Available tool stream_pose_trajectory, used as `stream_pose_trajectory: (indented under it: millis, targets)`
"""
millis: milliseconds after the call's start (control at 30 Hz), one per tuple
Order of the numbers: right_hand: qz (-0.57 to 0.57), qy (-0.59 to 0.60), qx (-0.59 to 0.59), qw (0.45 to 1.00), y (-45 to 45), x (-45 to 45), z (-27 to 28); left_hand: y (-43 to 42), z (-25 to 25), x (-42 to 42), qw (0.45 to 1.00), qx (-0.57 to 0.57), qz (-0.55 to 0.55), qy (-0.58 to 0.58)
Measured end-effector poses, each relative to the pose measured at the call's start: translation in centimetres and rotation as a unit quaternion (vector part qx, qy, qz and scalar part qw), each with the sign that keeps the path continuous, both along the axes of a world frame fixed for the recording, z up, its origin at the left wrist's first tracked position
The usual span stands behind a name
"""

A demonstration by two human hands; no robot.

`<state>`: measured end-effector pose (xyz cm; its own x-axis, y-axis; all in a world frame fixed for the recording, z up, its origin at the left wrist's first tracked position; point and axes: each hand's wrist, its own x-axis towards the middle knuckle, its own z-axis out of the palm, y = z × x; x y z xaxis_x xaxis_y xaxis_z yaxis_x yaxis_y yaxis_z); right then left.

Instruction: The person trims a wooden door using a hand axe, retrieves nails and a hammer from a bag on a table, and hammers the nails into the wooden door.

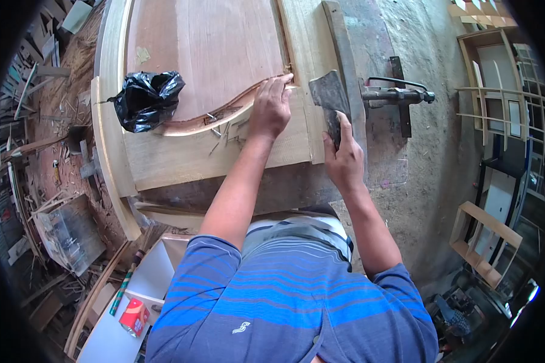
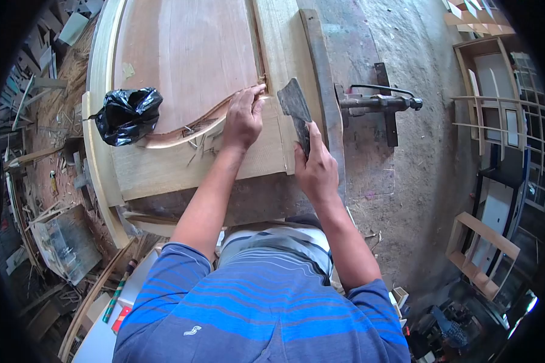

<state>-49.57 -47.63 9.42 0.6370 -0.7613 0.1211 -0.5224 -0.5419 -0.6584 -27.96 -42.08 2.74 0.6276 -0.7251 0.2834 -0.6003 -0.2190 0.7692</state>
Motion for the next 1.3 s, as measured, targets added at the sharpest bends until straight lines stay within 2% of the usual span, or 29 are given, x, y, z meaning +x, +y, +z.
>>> stream_pose_trajectory:
  millis: [133,333,467,567,600,667,733,867,1067,1300]
  targets:
    - [0.003,0.194,0.065,0.979,-0.7,0.7,-0.3,-0.1,-0.3,0.0,1.0,-0.019,0.002,-0.003]
    - [0.009,0.148,0.054,0.987,-0.4,-0.3,0.1,-0.2,-0.6,0.3,1.0,-0.013,-0.004,0.003]
    - [-0.001,0.172,0.074,0.982,0.2,-1.0,0.4,-0.1,-0.7,0.2,1.0,-0.021,0.001,0.015]
    - [-0.004,0.155,0.085,0.984,1.8,-2.6,0.1,2.5,3.0,1.1,0.991,0.013,-0.02,0.133]
    - [-0.004,0.157,0.095,0.983,2.4,-3.3,0.2,4.0,2.3,1.9,0.996,-0.04,-0.02,0.071]
    - [-0.009,0.15,0.096,0.984,3.6,-4.9,-0.3,8.6,4.4,2.5,0.998,0.009,-0.021,0.052]
    - [-0.012,0.137,0.104,0.985,4.6,-6.2,-0.8,13.1,4.4,3.1,0.995,0.068,-0.044,-0.061]
    - [-0.02,0.135,0.118,0.984,5.4,-6.9,-0.9,17.0,4.9,1.5,0.982,0.125,-0.035,-0.14]
    - [-0.018,0.127,0.123,0.984,5.4,-6.9,-0.7,17.4,2.3,0.8,0.983,0.113,0.012,-0.146]
    - [-0.024,0.099,0.153,0.983,5.0,-7.2,-1.4,16.9,2.4,1.7,0.984,0.096,0.01,-0.147]
